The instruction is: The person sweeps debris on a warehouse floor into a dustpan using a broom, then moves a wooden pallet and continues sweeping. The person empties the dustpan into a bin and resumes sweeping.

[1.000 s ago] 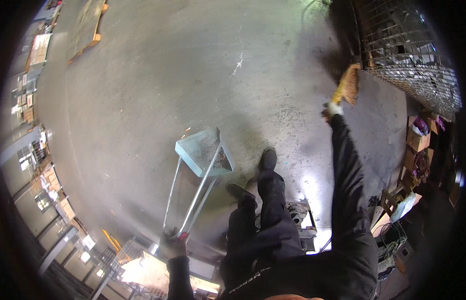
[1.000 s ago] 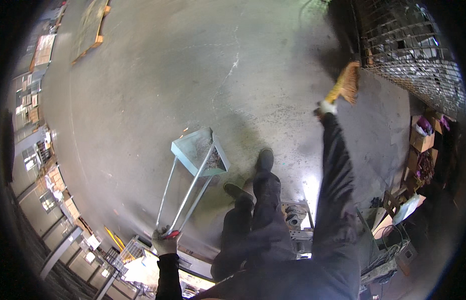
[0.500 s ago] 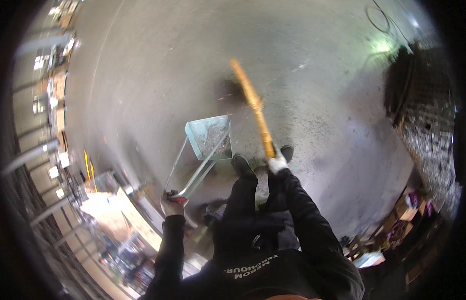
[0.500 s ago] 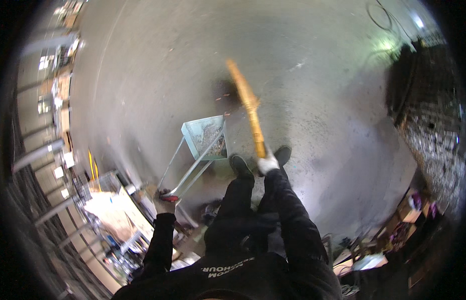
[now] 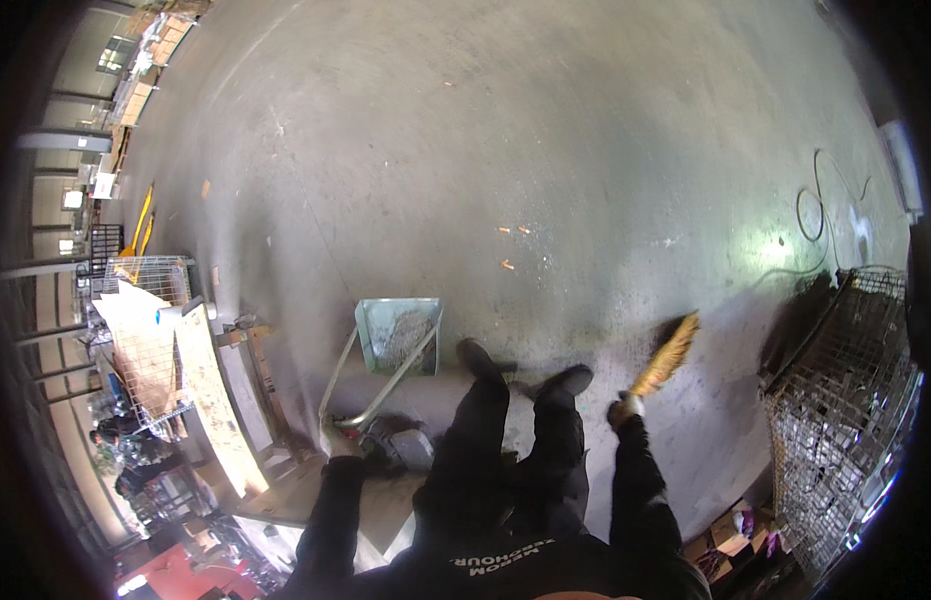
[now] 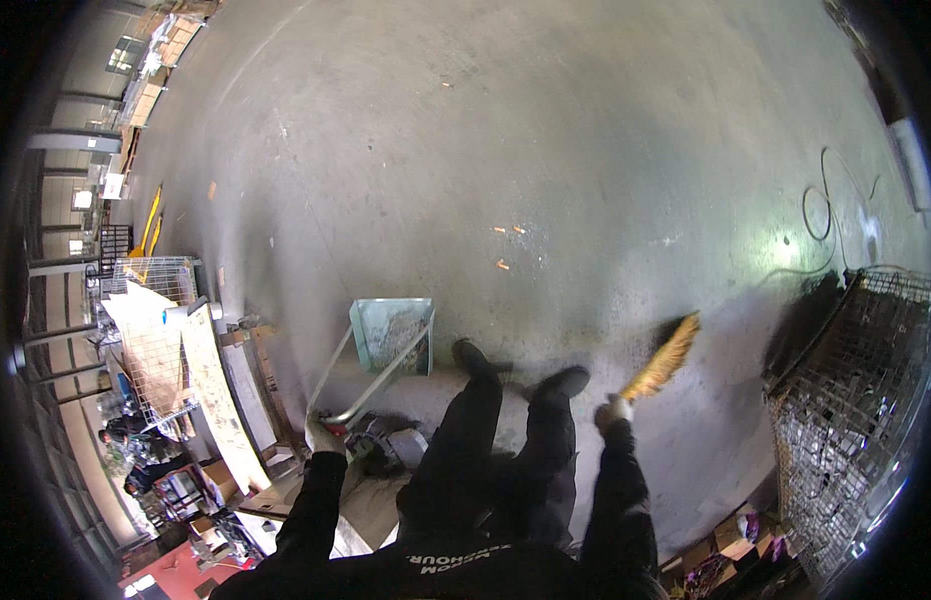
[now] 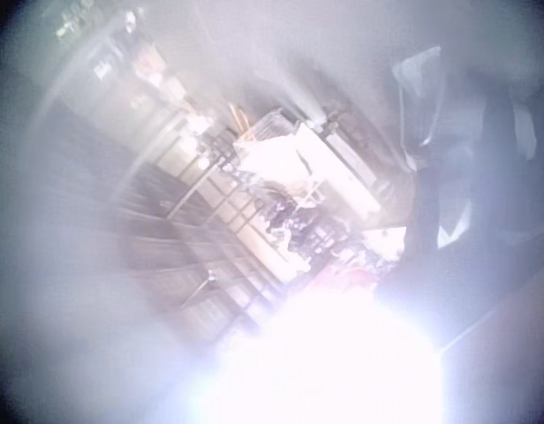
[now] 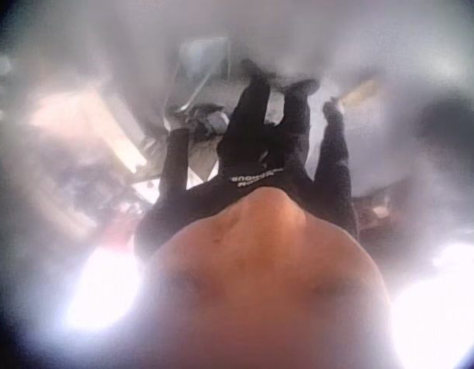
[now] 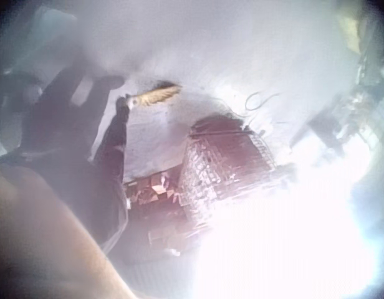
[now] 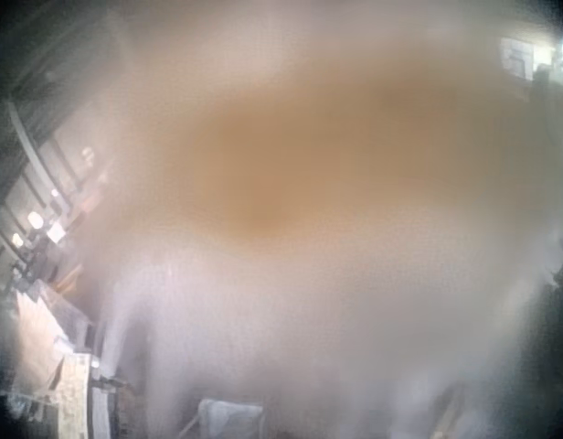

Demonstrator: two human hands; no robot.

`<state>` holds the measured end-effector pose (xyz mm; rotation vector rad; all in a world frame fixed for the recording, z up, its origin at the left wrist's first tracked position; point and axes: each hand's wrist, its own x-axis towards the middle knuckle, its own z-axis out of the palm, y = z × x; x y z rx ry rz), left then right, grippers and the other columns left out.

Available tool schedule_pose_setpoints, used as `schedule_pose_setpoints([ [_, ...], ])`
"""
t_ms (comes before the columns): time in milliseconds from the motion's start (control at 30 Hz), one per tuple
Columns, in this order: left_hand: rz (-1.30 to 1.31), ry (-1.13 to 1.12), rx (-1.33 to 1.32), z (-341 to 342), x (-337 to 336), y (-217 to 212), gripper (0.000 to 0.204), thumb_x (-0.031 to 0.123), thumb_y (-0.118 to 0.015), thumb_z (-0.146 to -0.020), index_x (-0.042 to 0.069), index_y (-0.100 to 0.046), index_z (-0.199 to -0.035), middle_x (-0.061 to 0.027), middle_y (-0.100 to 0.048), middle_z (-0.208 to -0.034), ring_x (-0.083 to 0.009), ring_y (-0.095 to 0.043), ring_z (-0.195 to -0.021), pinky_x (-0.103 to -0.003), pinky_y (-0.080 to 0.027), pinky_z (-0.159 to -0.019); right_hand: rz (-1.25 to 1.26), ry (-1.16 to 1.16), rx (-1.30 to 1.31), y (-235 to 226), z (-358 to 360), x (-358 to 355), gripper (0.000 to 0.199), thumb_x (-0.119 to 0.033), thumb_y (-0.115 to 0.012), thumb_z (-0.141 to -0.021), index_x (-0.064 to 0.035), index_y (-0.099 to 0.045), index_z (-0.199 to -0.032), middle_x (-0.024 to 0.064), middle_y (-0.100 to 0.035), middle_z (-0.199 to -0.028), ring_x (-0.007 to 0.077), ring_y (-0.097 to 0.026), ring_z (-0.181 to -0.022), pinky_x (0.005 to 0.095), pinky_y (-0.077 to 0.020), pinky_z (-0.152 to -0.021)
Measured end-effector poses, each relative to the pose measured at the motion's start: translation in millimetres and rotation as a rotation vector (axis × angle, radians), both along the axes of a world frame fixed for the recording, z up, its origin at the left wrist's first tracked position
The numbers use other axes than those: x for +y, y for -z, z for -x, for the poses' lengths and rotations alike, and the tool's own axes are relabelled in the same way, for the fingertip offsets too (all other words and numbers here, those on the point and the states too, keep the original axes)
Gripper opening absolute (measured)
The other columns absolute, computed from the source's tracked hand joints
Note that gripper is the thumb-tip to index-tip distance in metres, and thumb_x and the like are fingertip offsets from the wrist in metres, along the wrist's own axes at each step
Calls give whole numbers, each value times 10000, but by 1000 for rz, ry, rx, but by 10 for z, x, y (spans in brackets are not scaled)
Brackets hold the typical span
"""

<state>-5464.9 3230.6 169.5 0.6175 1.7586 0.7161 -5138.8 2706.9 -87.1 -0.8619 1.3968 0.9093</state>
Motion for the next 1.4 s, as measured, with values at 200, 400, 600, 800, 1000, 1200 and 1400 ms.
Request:
schedule_pose_setpoints([
  [200, -8, -17, 146, 383, 307, -140, 337, 447, -545, -890, 116, -592, -846, -34, -512, -669, -174, -450, -496, -341, -379, -466, 26, -269, -156, 153, 316, 3392, 131, -197, -552, -876, -156, -441, -932, 43, -426, -598, 246, -469, -441, 391, -346, -349],
  [400, 17, 12, 66, 733, 632, -80, 361, 442, -521, -909, 98, -622, -869, -27, -517, -622, -141, -417, -432, -282, -352, -414, -150, -540, -608, -814, -22, 4738, 214, -246, -612, -866, -147, -481, -1004, 66, -523, -613, 188, -458, -424, 317, -331, -339],
  [600, 143, -182, 45, 1105, 779, 108, 265, 397, -550, -895, 141, -611, -860, -3, -526, -611, -150, -440, -475, -292, -366, -463, -57, -434, -485, -1323, -37, 3686, 148, -209, -625, -878, -151, -489, -893, 8, -439, -547, 153, -444, -403, 277, -364, -353],
  [800, 181, -293, -11, 1263, 898, 316, 277, 396, -539, -888, 135, -627, -859, -49, -601, -706, -194, -493, -542, -338, -412, -519, 51, -351, -237, -1488, 382, 2552, 218, -264, -528, -922, -208, -422, -740, -26, -378, -470, 138, -375, -346, 261, -326, -349],
  [1000, 93, -91, 104, 1568, 671, 317, 251, 330, -564, -902, 92, -580, -979, -64, -577, -772, -198, -524, -636, -441, -491, -679, -357, -274, -65, -963, 971, 3931, 253, -304, -532, -899, -191, -468, -682, -24, -367, -526, 129, -376, -438, 266, -295, -393],
  [1200, -34, 245, 349, 1847, 537, 303, 134, 71, -573, -864, 86, -579, -997, -51, -599, -807, -149, -560, -666, -334, -516, -586, -665, -165, -271, -1329, 1042, 6348, 76, -185, -539, -875, -124, -502, -847, 8, -482, -708, 144, -472, -593, 251, -388, -485],
  [1400, 47, -204, 177, 1787, 442, 139, 146, 256, -562, -884, 116, -570, -842, -42, -557, -708, -131, -461, -532, -275, -373, -475, -543, -376, -293, -1671, 230, 6419, 142, -179, -592, -892, -82, -491, -911, 46, -521, -702, 125, -475, -474, 225, -386, -382],
])
